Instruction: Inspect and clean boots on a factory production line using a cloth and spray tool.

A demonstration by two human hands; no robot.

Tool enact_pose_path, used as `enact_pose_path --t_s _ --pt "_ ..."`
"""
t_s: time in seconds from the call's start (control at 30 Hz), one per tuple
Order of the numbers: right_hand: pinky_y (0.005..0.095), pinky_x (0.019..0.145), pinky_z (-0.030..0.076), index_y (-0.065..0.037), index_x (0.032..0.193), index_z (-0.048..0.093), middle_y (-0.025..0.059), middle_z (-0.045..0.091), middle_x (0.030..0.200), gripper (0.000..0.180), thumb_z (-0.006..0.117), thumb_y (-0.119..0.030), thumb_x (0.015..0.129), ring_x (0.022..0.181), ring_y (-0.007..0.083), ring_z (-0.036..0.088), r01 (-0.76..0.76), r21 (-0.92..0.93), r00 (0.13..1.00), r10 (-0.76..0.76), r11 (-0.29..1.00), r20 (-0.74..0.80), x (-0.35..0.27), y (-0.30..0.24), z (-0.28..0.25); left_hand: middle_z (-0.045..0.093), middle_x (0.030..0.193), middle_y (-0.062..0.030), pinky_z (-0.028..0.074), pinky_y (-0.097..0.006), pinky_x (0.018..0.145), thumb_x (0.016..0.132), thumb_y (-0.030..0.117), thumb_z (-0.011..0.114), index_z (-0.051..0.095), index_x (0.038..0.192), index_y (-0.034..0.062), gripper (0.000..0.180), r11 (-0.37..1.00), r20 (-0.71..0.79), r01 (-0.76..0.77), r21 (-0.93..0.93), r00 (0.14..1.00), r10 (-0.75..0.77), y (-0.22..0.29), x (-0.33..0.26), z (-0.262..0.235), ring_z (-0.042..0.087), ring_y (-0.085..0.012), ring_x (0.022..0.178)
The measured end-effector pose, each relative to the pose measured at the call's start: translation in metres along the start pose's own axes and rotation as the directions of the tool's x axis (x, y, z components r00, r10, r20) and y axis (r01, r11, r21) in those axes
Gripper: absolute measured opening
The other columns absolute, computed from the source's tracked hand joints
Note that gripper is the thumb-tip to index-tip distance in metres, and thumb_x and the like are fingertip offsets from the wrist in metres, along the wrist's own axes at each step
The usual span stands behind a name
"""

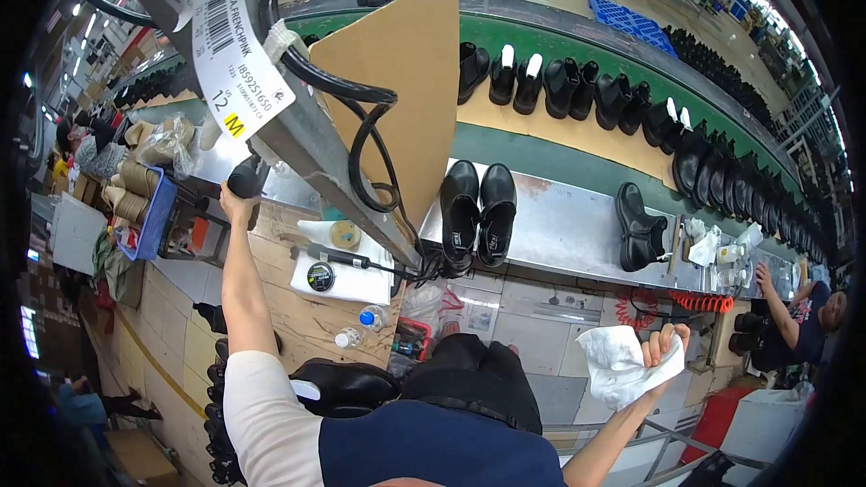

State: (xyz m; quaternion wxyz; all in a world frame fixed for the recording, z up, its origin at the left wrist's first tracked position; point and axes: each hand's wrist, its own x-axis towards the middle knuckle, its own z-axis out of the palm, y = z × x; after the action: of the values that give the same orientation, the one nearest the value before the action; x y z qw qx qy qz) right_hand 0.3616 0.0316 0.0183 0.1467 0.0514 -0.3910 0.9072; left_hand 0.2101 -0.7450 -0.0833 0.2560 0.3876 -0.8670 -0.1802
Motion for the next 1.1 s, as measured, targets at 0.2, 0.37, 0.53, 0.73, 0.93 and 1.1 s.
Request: enact_pose_path --t_s 0.2,0.37,0.53,0.73,0.93,1.1 --pt "0.02 0.039 0.034 0.003 0.116 0.044 0.0039 0.035 0.07 0.025 0.039 -0.009 0.094 0.048 0.0084 0.035 0.004 0.004 1.0 -0.004 1.0 -0.023 -0.001 -0.001 -0.009 0.056 0.107 -0.0174 0.042 -0.043 0.09 0.043 0.015 0.086 0.047 0.113 0.006 0.081 0.996 -0.036 -0.087 -0.016 0.996 0.087 -0.006 -0.011 -0.019 0.052 -0.0361 0.104" --pt "0.022 0.038 0.032 0.001 0.106 0.045 0.0036 0.036 0.069 0.019 0.041 -0.011 0.092 0.049 0.0096 0.035 -0.09 0.157 0.995 0.094 0.983 -0.015 0.005 -0.002 -0.034 0.06 0.108 -0.0176 0.044 -0.039 0.088 0.042 0.02 0.085 0.055 0.11 0.0 0.078 0.959 -0.091 -0.258 -0.119 0.964 0.249 -0.022 -0.05 -0.046 0.057 -0.0322 0.098" --pt "0.0217 0.041 0.031 0.003 0.109 0.048 0.0038 0.036 0.069 0.025 0.044 -0.012 0.089 0.05 0.0088 0.035 -0.102 0.192 0.994 0.105 0.976 -0.007 0.022 -0.013 -0.057 0.06 0.104 -0.0098 0.047 -0.033 0.083 0.061 0.007 0.078 0.057 0.109 -0.0044 0.054 0.844 0.116 -0.007 -0.537 0.99 0.082 -0.006 -0.144 -0.133 0.057 -0.0207 0.089" --pt "0.0212 0.042 0.032 0.005 0.118 0.044 0.0047 0.039 0.068 0.034 0.045 -0.012 0.089 0.049 0.0082 0.034 -0.117 0.301 0.993 0.12 0.946 0.007 0.045 -0.06 -0.135 0.059 0.11 -0.0136 0.047 -0.038 0.088 0.06 0.001 0.07 0.051 0.119 -0.0025 0.063 0.592 0.622 0.465 -0.659 0.779 0.079 0.113 -0.293 -0.172 0.058 -0.0285 0.098" --pt "0.0227 0.042 0.034 0.007 0.129 0.037 0.0082 0.042 0.071 0.043 0.045 -0.008 0.089 0.05 0.0103 0.038 -0.165 0.478 0.985 0.119 0.863 0.125 0.069 -0.12 -0.221 0.054 0.121 -0.0168 0.041 -0.05 0.098 0.053 -0.006 0.068 0.045 0.128 0.0 0.078 0.249 0.686 0.645 -0.722 0.625 0.371 0.23 -0.412 -0.125 0.053 -0.0349 0.111" --pt "0.0195 0.041 0.031 0.007 0.124 0.041 0.0064 0.041 0.07 0.039 0.045 -0.01 0.088 0.049 0.0072 0.036 -0.094 0.348 0.992 0.118 0.933 -0.049 0.064 -0.144 -0.257 0.043 0.136 -0.0096 0.027 -0.043 0.108 0.071 0.011 0.068 0.037 0.134 0.0032 0.071 -0.127 0.624 0.884 -0.45 0.413 0.663 0.473 -0.511 -0.062 0.04 -0.0284 0.126"
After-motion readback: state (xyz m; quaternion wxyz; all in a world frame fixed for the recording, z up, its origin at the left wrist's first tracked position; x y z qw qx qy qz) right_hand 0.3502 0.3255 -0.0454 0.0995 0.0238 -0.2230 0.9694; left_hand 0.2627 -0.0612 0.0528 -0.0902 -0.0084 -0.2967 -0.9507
